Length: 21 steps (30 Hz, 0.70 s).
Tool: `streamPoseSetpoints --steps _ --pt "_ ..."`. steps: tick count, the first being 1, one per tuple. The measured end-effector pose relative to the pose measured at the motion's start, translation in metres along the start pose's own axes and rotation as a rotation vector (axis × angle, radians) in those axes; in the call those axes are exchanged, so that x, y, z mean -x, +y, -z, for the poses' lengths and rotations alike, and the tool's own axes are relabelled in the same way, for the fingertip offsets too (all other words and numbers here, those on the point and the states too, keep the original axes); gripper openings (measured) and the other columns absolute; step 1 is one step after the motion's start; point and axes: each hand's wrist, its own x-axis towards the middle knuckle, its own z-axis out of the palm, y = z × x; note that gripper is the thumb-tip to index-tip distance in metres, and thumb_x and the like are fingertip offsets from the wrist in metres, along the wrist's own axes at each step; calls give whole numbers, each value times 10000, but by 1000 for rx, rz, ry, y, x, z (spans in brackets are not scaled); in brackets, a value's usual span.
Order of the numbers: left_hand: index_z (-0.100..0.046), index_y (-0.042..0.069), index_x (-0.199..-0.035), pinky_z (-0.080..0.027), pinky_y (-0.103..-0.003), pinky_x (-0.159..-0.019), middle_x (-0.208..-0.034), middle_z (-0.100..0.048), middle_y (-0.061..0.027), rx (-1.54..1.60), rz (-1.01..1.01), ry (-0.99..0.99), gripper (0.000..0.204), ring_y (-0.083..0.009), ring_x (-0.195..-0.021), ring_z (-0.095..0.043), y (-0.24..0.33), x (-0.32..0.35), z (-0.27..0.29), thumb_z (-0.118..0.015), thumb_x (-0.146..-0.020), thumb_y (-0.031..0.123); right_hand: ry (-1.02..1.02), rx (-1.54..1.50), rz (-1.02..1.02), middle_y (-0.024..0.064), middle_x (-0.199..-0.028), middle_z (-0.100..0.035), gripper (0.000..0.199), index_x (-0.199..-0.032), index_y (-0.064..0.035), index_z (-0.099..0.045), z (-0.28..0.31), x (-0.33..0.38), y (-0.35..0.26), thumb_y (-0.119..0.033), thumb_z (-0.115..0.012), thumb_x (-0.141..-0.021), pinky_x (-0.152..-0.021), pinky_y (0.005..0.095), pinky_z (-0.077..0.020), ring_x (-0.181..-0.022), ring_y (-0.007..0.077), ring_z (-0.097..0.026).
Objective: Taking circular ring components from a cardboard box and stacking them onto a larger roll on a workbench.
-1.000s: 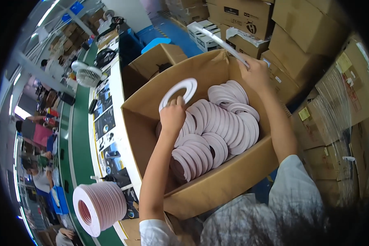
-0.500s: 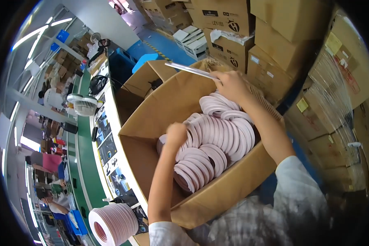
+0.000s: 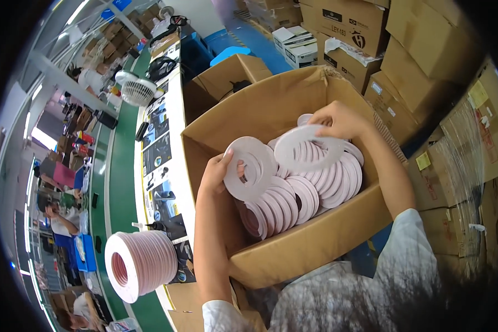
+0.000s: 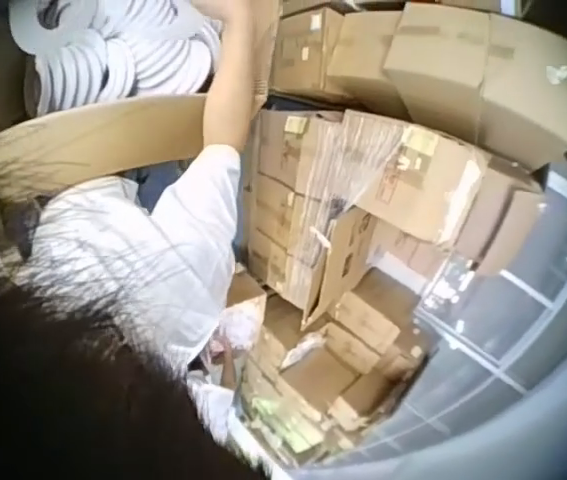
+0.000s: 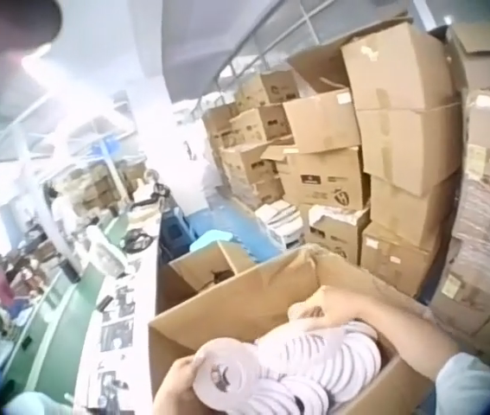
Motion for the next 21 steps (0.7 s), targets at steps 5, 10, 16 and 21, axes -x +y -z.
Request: streamPoseSetpoints --steps 5,10,16,21 --pt "-552 -105 -1085 -536 -296 -589 -854 -618 -121 -109 -33 -103 459 -179 -642 -606 -1 4 -43 -503 -961 334 -182 -83 140 93 -857 -708 267 -957 -9 -692 -45 -10 -15 -97 -753 -713 -699 260 -525 -734 131 -659" --pt "-581 -84 -1074 -497 -293 -697 -907 -650 -146 -353 -170 -282 564 -154 -723 -613 -34 -12 -42 -412 -977 445 -164 21 434 90 -816 -693 227 -911 -52 -707 -82 -26 -18 -141 -756 -708 -636 292 -505 -703 220 -651" --pt "-575 -54 -1125 -485 -330 -776 -987 -637 -148 -249 -23 -399 533 -198 -792 -614 -36 5 -69 -323 -1007 400 47 350 836 73 -800 -646 143 -808 -45 -640 -93 -22 -15 -138 -714 -728 -608 324 -505 -696 236 -626" --pt "-550 10 -1163 -499 -273 -607 -893 -617 -108 -129 55 -397 587 -154 -625 -589 -29 12 -73 -290 -985 506 51 409 1000 82 -782 -608 192 -824 -12 -629 -98 -22 -30 -109 -727 -690 -559 315 -494 -656 235 -599"
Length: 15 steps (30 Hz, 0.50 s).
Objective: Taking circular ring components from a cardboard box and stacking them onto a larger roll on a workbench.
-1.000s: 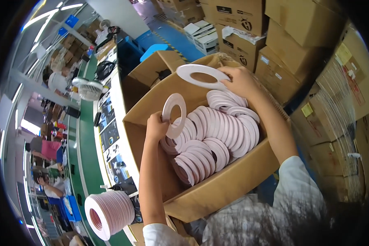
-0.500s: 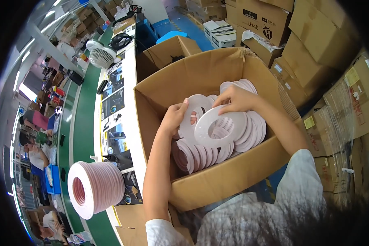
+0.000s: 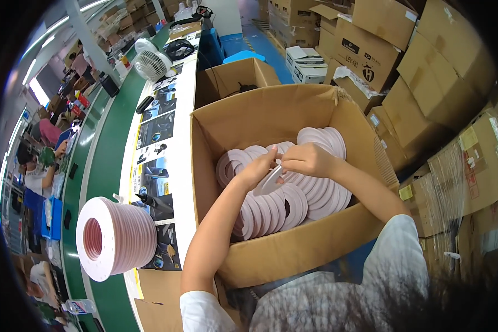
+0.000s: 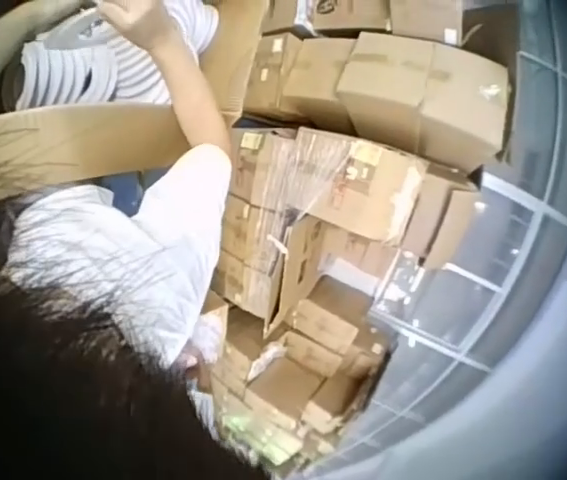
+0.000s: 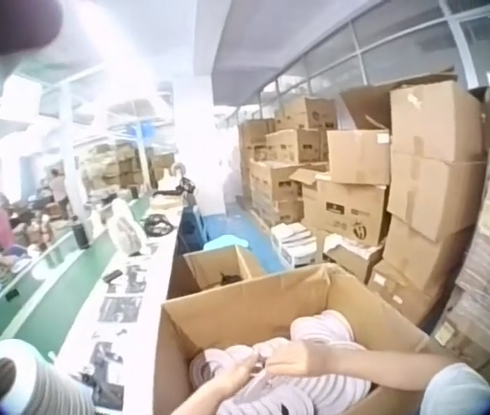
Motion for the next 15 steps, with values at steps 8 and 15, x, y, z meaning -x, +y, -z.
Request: streamPoseSetpoints --steps 8,15 --pt "-616 52 -1040 -424 -257 -505 -771 -577 -33 -80 -128 96 487 -101 -568 -499 6 3 16 -447 -937 496 79 89 -374 135 -1131 -571 610 -1110 -45 -570 -4 -6 9 -235 -816 -585 -896 435 -445 -1050 322 -544" --pt "-665 8 -953 -480 -265 -544 -810 -642 -85 -175 -442 40 417 -130 -592 -590 8 4 7 -500 -920 389 -30 52 -825 213 -1101 -600 580 -1204 0 -520 -21 14 18 -121 -692 -663 -897 432 -462 -1016 390 -580"
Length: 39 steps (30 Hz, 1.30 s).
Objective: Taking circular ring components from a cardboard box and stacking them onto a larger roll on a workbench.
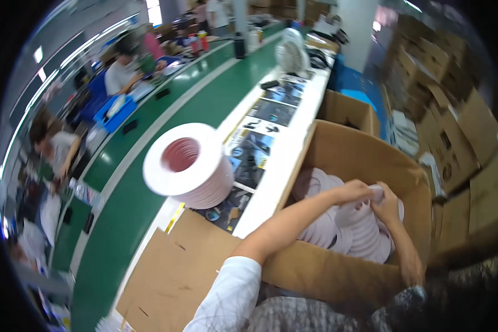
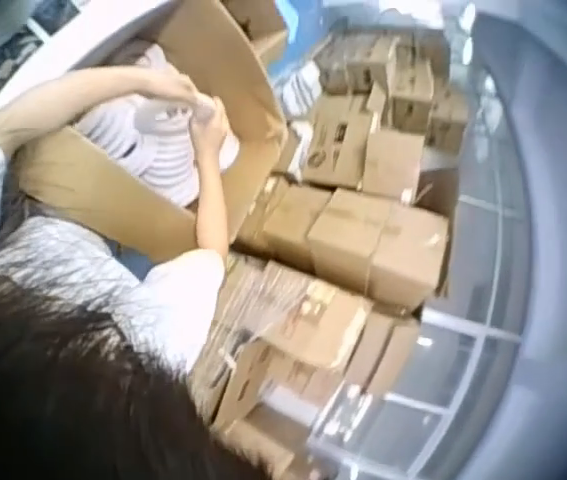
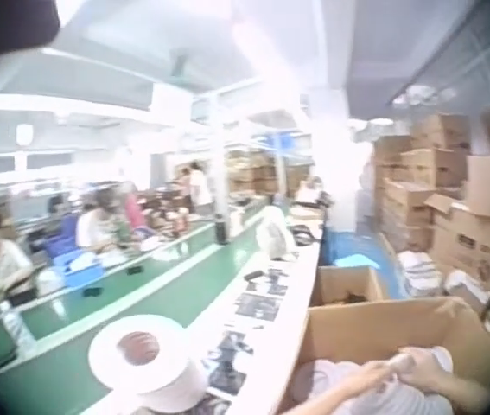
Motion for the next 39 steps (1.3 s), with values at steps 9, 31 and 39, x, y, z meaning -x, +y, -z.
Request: streamPoseSetpoints --steps 9,31,39 --pt "-566 -81 -1098 -416 -442 -935 -1092 -589 -287 53 11 679 591 -425 -1016 -560 -37 -43 54 -270 -971 415 -44 449 260 212 -831 -620 255 -868 -15 -545 98 -145 -71 -66 -655 -644 -711 462 -491 -826 394 -608" --pt "-639 -5 -913 -522 -459 -739 -913 -655 -234 -876 -203 426 234 -384 -860 -640 -44 -6 36 -523 -774 144 -991 493 101 216 -864 -670 553 -947 115 -635 -60 -226 -488 -373 -644 -686 -563 332 -579 -618 276 -686" --pt "-693 31 -833 -532 -447 -722 -891 -669 -198 -959 -249 411 202 -363 -843 -649 -67 -25 45 -584 -728 164 -970 534 110 235 -1151 -595 740 -1204 71 -538 -71 -210 -492 -417 -697 -671 -638 358 -584 -843 321 -679"
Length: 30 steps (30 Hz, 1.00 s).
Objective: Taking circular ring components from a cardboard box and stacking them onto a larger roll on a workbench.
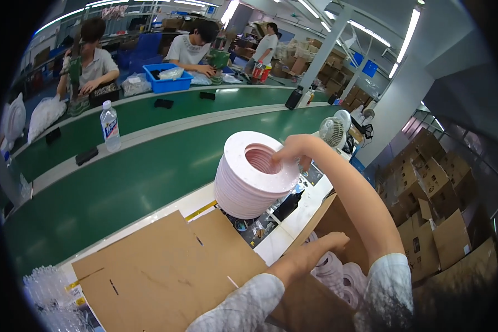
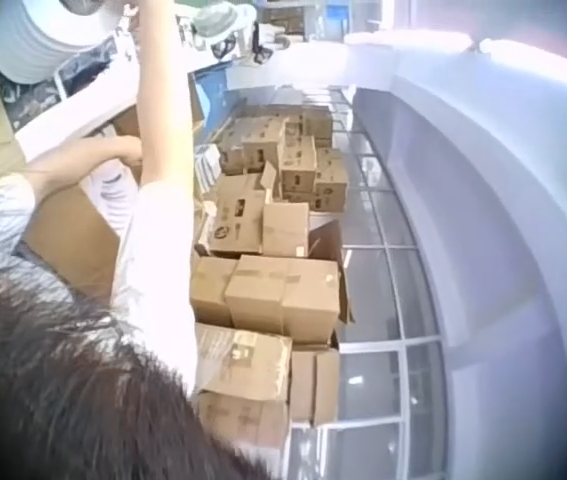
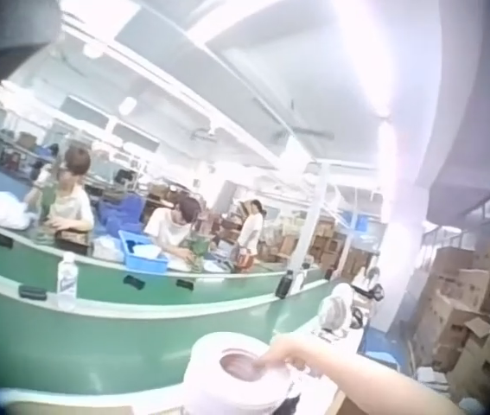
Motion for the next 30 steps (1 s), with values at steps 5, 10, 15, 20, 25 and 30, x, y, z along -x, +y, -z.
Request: streamPoseSetpoints --steps 5,10,15,20,25,30 --pt "-678 38 -912 -514 -395 -771 -915 -681 -141 -70 -80 -45 246 -294 -883 -650 -23 -15 -24 -587 -758 206 199 -42 341 191 -1288 -516 886 -1384 -43 -363 -7 -32 -3 -328 -767 -649 -819 402 -532 -1126 334 -553" --pt "-682 44 -927 -518 -400 -770 -930 -681 -142 -91 -29 -93 244 -297 -895 -650 -15 -51 -11 -595 -755 193 204 57 453 197 -1271 -530 863 -1359 -59 -402 -13 -46 -5 -320 -775 -626 -872 372 -489 -1110 296 -567" --pt "-686 50 -942 -521 -405 -769 -945 -680 -144 -112 31 -116 244 -299 -907 -650 -5 -59 4 -603 -753 181 460 88 495 196 -1229 -564 735 -1295 -59 -480 -18 -51 -6 -275 -757 -649 -874 366 -488 -1059 313 -590" --pt "-690 57 -956 -524 -410 -769 -960 -680 -145 -137 58 -162 248 -302 -919 -649 -5 36 -29 -611 -750 168 626 141 643 195 -1022 -649 428 -1141 -21 -607 9 23 -8 -164 -660 -741 -816 320 -499 -919 264 -641" --pt "-694 63 -971 -528 -415 -768 -975 -679 -147 -124 119 -177 254 -304 -930 -649 1 13 9 -618 -747 156 0 366 824 127 -807 -666 253 -996 17 -659 5 14 -36 -71 -581 -771 -700 303 -500 -717 177 -618" --pt "-698 69 -985 -531 -420 -767 -991 -679 -148 -142 155 -217 262 -307 -942 -649 7 -2 24 -626 -744 143 -354 517 654 126 -890 -668 403 -1118 -21 -620 -6 -28 -46 -47 -588 -717 -726 333 -498 -748 219 -633"
